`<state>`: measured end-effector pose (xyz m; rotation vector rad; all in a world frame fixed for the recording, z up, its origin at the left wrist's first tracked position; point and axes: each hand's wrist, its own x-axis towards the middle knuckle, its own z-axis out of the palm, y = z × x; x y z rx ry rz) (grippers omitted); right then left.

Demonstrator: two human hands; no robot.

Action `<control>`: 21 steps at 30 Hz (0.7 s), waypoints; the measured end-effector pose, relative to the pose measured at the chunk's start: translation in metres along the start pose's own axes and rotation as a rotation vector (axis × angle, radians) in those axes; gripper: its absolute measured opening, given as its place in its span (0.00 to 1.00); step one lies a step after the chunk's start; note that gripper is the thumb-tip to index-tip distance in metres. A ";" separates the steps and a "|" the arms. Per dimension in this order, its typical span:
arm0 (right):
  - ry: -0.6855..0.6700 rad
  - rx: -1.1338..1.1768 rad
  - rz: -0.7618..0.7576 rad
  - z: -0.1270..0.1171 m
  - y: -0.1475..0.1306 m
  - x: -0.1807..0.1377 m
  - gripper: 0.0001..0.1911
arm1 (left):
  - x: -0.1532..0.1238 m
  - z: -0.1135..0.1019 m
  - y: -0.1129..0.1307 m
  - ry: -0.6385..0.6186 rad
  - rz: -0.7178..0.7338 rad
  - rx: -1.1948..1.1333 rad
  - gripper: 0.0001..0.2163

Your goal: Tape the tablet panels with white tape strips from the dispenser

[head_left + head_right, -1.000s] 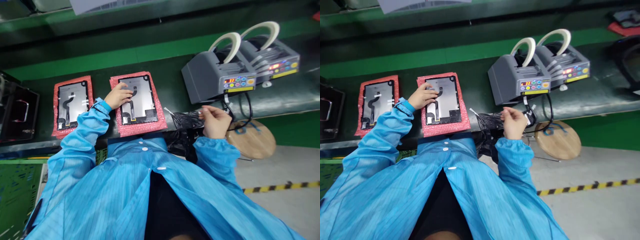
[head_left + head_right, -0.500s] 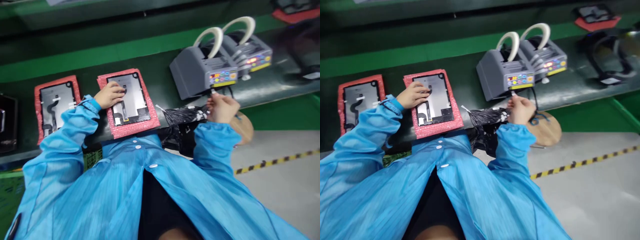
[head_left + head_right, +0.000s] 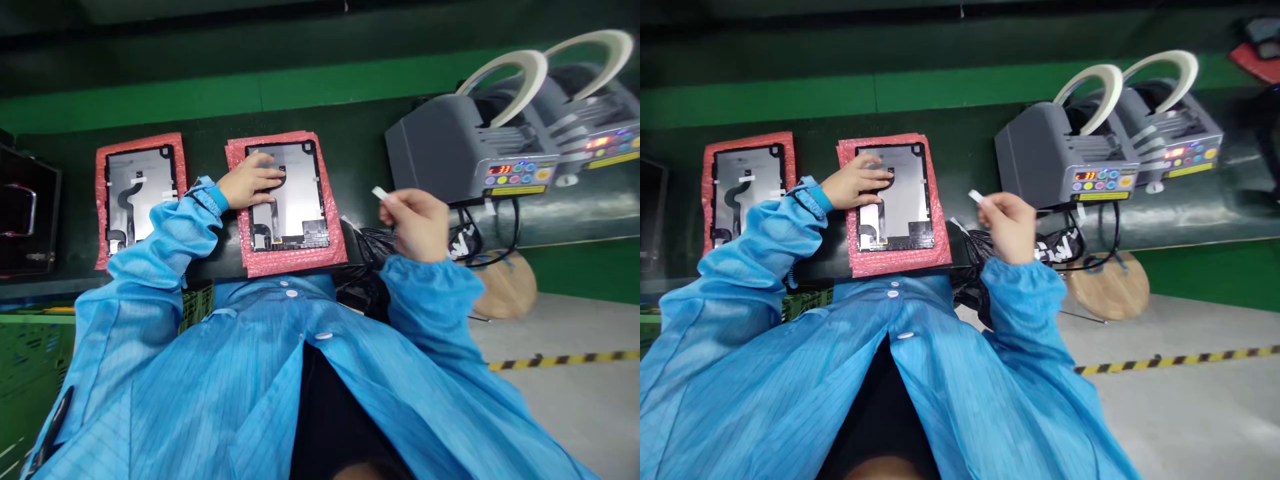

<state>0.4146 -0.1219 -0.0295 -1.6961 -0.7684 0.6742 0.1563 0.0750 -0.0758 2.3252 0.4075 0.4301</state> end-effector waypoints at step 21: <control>-0.566 -0.949 -0.200 0.140 -0.025 0.063 0.11 | -0.002 0.001 -0.009 -0.094 0.102 0.379 0.22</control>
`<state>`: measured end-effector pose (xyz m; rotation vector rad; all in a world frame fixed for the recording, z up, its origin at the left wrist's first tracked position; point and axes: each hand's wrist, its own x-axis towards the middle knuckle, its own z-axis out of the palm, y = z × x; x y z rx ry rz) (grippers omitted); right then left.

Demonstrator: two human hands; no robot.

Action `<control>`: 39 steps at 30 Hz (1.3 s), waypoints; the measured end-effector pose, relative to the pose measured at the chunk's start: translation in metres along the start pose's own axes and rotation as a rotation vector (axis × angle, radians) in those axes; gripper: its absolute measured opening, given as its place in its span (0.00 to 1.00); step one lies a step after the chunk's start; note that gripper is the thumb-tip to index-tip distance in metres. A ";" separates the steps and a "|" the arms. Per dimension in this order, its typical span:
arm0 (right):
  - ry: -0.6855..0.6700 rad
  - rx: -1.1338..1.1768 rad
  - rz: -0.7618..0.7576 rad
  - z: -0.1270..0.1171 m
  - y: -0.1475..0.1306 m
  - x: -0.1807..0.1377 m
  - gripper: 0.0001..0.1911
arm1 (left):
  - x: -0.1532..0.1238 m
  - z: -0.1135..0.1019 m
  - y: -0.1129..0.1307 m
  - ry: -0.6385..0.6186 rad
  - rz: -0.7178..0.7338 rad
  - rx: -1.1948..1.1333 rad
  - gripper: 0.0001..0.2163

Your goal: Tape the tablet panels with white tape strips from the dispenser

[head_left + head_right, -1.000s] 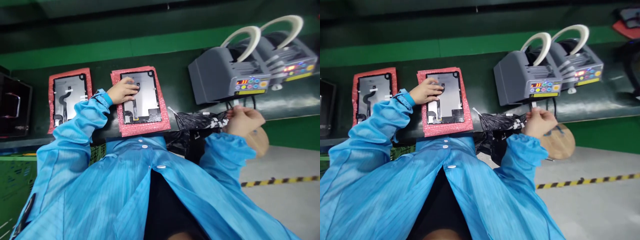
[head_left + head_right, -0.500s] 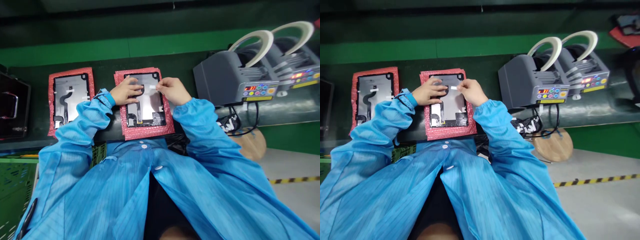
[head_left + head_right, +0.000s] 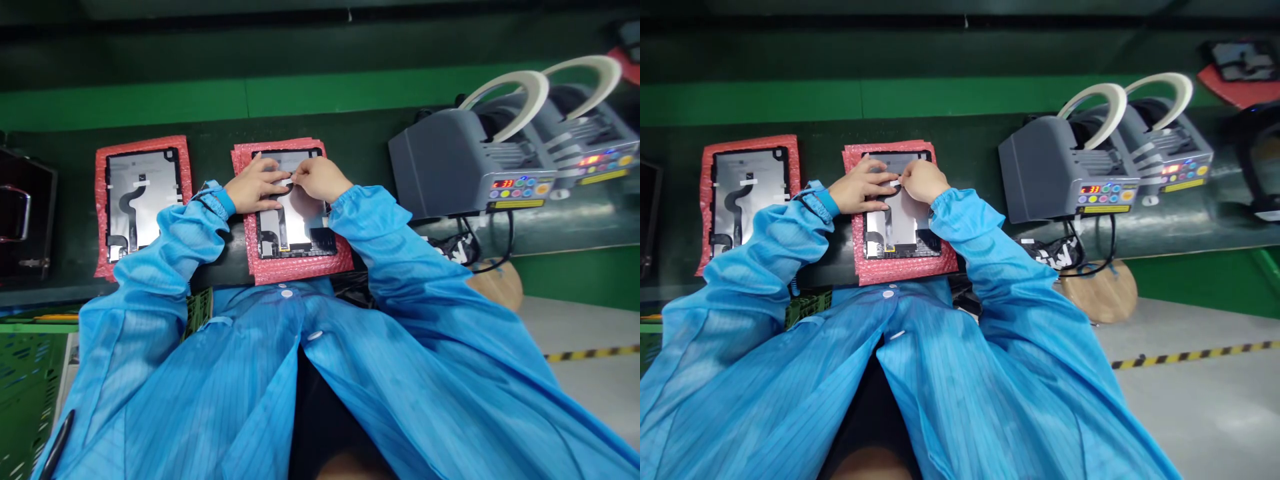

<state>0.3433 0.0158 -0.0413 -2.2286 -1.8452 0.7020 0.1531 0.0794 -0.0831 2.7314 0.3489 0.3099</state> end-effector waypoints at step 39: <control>1.122 0.865 0.576 -0.022 0.186 -0.138 0.15 | 0.029 -0.041 0.068 0.228 -0.163 0.037 0.16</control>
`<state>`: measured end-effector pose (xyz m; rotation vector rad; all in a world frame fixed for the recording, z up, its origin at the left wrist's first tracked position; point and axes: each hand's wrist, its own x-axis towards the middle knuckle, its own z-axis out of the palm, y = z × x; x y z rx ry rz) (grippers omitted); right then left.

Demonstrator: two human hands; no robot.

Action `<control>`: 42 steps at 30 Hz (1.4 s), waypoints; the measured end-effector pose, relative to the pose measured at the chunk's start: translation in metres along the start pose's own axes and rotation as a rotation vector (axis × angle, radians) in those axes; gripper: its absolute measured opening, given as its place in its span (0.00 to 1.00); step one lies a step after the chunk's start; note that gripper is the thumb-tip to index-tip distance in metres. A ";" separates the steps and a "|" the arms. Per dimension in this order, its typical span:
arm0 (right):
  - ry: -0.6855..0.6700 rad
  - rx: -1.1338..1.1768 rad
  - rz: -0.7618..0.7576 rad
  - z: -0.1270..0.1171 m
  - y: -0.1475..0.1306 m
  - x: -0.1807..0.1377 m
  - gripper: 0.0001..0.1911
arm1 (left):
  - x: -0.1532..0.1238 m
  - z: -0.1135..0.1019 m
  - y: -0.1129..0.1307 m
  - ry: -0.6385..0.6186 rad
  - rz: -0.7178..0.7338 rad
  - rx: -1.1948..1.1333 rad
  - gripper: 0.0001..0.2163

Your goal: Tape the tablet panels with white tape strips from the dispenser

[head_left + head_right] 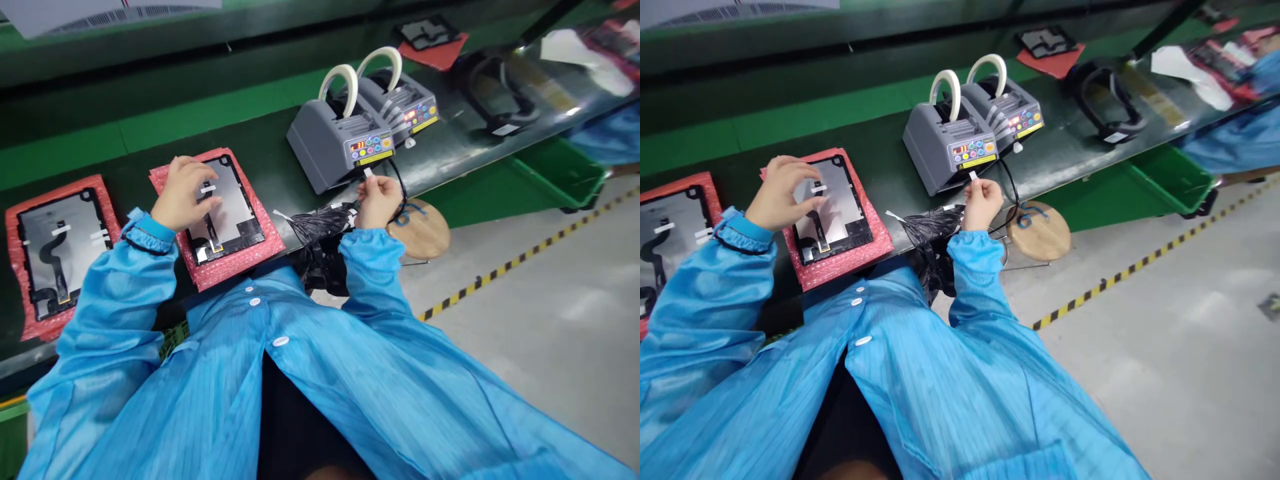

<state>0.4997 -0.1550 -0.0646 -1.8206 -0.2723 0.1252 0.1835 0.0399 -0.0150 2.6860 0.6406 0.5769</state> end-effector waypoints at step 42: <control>-0.862 0.110 -0.055 0.077 -0.056 -0.080 0.27 | 0.016 0.049 0.035 -0.029 -0.250 -0.303 0.13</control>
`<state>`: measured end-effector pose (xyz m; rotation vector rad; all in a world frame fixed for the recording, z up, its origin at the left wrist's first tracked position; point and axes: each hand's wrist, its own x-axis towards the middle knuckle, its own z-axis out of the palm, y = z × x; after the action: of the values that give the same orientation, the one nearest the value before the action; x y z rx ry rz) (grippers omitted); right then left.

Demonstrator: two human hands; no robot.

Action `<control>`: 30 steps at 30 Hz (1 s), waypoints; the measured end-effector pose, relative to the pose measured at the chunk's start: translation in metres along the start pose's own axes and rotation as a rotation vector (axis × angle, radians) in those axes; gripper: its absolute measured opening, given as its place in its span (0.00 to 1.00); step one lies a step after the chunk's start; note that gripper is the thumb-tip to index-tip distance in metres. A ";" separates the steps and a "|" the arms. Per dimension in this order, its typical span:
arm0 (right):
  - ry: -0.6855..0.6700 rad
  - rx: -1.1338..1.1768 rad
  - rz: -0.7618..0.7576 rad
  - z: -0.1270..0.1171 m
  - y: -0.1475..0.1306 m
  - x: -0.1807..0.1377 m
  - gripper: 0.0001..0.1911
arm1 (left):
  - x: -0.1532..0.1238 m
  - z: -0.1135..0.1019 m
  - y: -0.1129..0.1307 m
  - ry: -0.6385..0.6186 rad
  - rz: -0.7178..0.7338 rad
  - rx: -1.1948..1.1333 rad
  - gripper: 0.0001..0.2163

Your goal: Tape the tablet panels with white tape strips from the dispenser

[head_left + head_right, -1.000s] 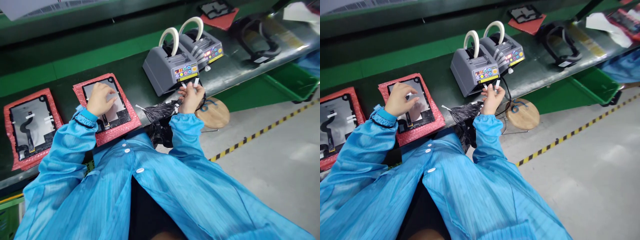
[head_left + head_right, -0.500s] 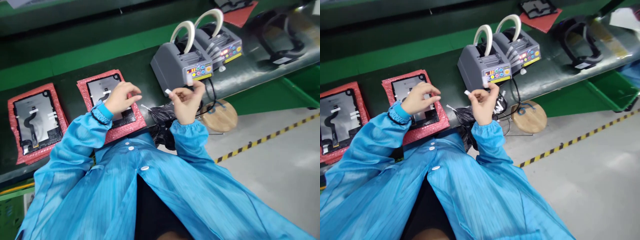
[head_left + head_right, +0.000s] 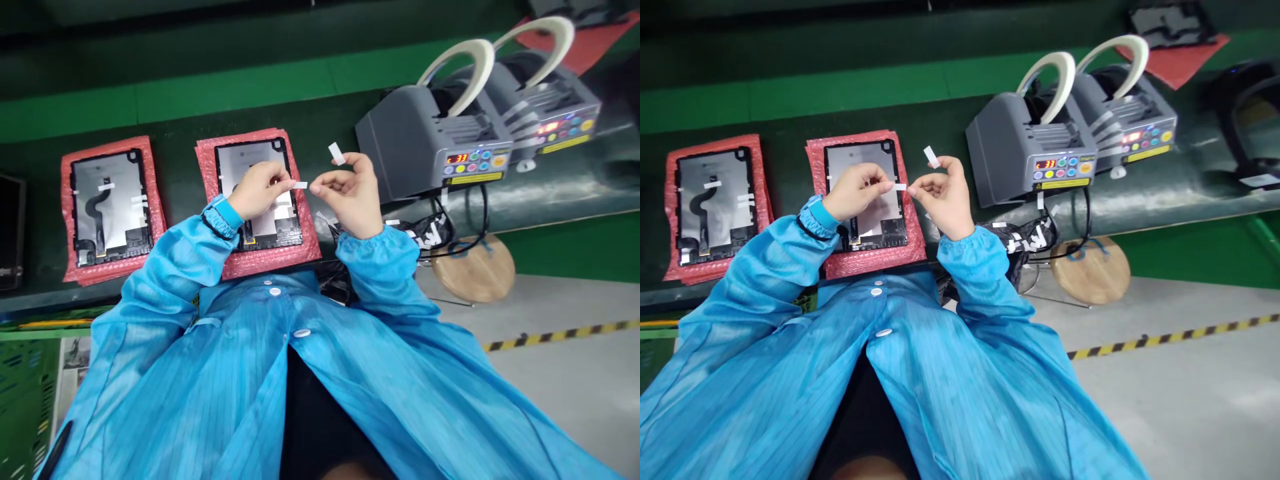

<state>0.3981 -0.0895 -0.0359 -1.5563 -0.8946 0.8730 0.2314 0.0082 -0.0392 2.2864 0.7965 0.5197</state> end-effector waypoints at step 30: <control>-0.212 -0.288 -0.023 0.014 0.058 0.044 0.30 | 0.000 0.018 0.024 -0.153 -0.412 0.392 0.09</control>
<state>0.4110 -0.0514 -0.0983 -1.7157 -1.2320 0.9355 0.2502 -0.0141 -0.0353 2.3711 1.3421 -0.0037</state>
